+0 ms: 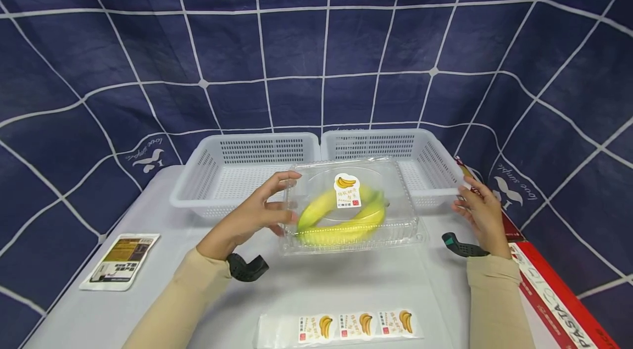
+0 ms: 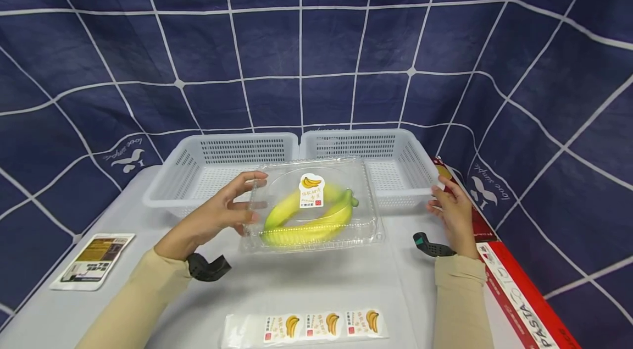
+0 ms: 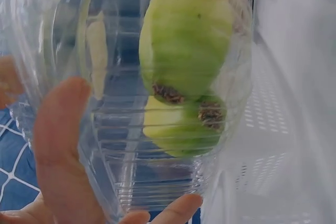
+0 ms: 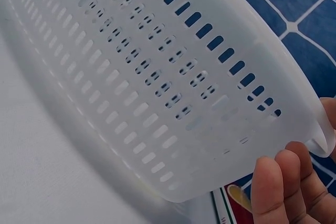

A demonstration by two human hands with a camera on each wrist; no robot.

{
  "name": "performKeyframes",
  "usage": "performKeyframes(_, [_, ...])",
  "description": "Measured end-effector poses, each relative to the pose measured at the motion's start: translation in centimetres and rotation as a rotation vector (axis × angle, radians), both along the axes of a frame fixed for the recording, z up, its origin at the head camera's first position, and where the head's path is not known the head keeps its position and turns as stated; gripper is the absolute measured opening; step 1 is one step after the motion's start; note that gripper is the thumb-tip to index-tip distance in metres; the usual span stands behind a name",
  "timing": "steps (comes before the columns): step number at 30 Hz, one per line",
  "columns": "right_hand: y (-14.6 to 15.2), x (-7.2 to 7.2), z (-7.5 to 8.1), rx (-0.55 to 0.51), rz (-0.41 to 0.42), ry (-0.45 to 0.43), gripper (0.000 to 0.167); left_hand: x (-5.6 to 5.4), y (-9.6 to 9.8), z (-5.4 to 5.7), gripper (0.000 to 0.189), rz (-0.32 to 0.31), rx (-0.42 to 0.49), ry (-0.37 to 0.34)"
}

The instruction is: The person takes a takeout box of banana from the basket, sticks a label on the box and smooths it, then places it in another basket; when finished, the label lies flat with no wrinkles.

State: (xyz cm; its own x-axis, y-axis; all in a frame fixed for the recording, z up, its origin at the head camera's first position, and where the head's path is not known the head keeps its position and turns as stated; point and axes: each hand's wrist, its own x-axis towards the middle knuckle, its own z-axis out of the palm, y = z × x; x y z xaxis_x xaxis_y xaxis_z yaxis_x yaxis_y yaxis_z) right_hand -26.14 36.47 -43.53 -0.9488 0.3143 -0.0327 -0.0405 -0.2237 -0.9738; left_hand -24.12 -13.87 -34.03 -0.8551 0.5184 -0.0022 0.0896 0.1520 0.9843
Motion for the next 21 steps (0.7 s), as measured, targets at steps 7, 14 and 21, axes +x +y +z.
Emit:
performKeyframes(7, [0.0,0.1,-0.1,0.009,-0.005,0.01,0.042,-1.3,1.1,1.2,0.085,0.022,0.014,0.02])
performKeyframes(14, [0.0,0.0,0.0,0.006,-0.005,-0.001,0.044,-2.9,2.6,2.6,0.085,0.03,0.037,0.027])
performKeyframes(21, [0.0,0.0,-0.1,0.014,0.0,-0.003,0.048,-4.6,4.1,3.8,0.086,0.05,0.036,0.029])
